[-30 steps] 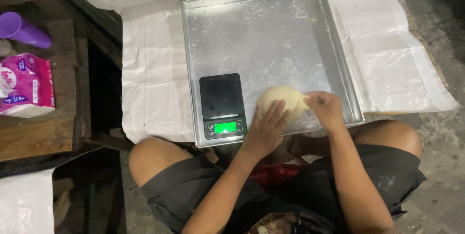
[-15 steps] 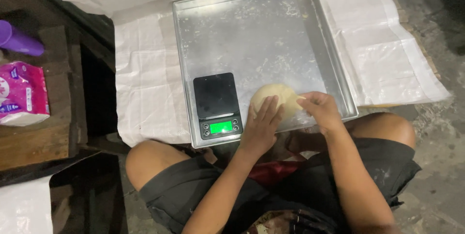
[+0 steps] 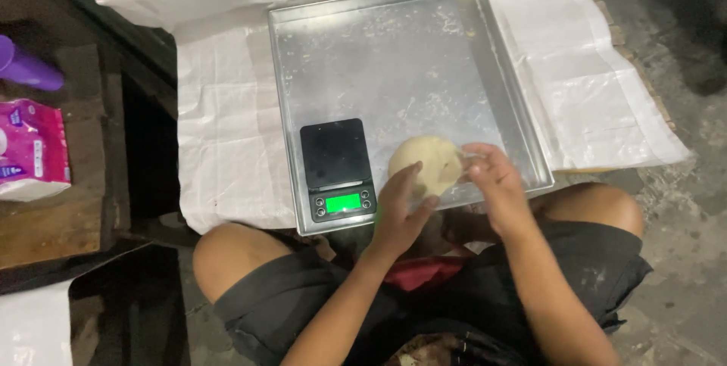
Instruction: The person is weighing small portions of dough on a digital scale and combining them into a larger dough ball on a metal tray.
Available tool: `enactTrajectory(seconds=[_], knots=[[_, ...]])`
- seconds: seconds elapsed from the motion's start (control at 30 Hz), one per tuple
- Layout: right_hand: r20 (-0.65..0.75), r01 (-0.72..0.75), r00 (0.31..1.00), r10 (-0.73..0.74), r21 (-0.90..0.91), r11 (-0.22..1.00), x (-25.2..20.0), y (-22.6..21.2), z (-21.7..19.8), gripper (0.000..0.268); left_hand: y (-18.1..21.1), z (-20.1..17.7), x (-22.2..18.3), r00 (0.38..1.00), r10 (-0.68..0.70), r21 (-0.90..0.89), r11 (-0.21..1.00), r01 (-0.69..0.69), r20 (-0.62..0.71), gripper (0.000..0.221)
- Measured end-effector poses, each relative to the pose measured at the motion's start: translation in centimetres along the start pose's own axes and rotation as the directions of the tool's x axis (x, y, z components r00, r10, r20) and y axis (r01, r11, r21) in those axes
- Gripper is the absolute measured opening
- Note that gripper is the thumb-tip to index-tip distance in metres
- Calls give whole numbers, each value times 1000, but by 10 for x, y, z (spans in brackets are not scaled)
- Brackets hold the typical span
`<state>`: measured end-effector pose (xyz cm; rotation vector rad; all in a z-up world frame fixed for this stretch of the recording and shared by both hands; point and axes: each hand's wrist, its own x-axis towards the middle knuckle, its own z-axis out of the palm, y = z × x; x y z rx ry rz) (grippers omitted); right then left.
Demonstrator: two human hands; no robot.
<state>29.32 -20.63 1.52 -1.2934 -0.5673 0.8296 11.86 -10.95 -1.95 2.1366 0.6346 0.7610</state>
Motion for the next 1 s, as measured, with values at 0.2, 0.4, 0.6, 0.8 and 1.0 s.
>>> enactTrajectory(seconds=[0.2, 0.4, 0.6, 0.8, 1.0], knots=[[123, 149, 988, -97, -558, 816, -13, 18, 35, 31, 23, -26, -8, 840, -532, -640, 610, 467, 106, 25], [-13, 35, 999, -47, -474, 880, -12, 15, 49, 21, -11, -28, -8, 752, -650, -681, 503, 533, 109, 15], [-121, 38, 985, -123, -546, 837, 5, 43, 2, 27, -41, -78, 20, 878, -348, -193, 935, 299, -329, 10], [-183, -93, 980, -79, -770, 631, 6, 13, 8, 19, -72, -107, 23, 973, -26, 486, 863, 136, -228, 32], [-131, -88, 987, -94, -926, 368, 9, 20, -2, 35, -57, -151, 7, 903, -89, 358, 898, 255, -420, 24]])
